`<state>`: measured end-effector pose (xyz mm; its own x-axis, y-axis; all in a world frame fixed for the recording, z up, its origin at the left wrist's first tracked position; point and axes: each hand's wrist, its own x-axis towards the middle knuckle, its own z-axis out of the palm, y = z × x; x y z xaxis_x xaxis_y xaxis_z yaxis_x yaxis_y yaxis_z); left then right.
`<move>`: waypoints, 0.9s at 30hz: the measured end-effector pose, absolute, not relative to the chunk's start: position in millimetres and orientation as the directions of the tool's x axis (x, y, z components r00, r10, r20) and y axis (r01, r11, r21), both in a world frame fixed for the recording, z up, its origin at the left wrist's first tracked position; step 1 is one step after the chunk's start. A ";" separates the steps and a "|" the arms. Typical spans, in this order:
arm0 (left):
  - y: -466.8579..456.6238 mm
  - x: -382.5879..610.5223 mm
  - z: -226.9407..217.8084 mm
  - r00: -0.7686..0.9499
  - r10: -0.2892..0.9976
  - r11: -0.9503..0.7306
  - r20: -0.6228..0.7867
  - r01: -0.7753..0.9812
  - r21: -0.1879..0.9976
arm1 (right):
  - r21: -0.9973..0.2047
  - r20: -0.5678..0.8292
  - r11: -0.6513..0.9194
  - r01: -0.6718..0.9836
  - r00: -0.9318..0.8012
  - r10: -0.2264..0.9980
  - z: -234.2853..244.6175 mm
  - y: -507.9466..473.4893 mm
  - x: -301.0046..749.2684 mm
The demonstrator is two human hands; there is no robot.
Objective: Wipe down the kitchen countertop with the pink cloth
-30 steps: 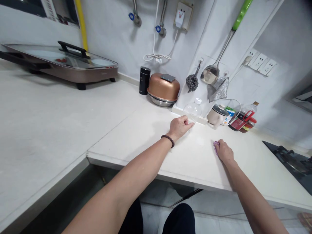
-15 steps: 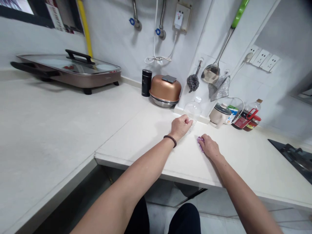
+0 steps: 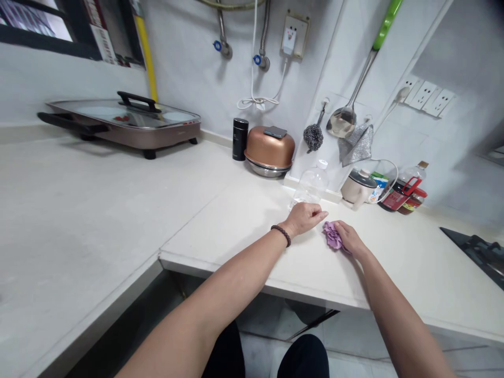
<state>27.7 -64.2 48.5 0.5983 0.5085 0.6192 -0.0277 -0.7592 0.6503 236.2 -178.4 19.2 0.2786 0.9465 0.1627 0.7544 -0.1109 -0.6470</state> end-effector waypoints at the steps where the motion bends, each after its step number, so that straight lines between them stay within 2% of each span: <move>1: -63.5 28.4 47.3 0.625 0.498 -0.756 0.601 -0.026 0.654 | -0.676 0.174 -0.095 0.731 0.283 0.943 18.8 -179.2 237.8; 10: -60.7 33.0 39.7 0.731 0.487 -0.745 0.479 0.062 0.664 | -0.816 0.195 -0.063 0.575 0.377 0.906 15.9 -178.6 236.7; 16: -56.3 34.3 35.3 0.760 0.477 -0.745 0.441 0.084 0.661 | -0.860 0.183 -0.057 0.507 0.411 0.893 10.1 -181.7 239.7; 21: -57.8 36.3 32.1 0.765 0.489 -0.714 0.421 0.073 0.696 | -0.872 0.210 -0.004 0.490 0.381 0.900 7.5 -182.6 240.9; 27: -58.4 41.1 27.3 0.785 0.453 -0.721 0.424 0.042 0.692 | -0.833 0.301 0.097 0.545 0.298 0.906 12.5 -181.5 231.9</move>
<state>41.1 -58.4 27.3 0.7845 0.4527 0.4238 0.0421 -0.7207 0.6919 231.9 -181.5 12.5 0.2980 0.9059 0.3008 0.5446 0.0974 -0.8330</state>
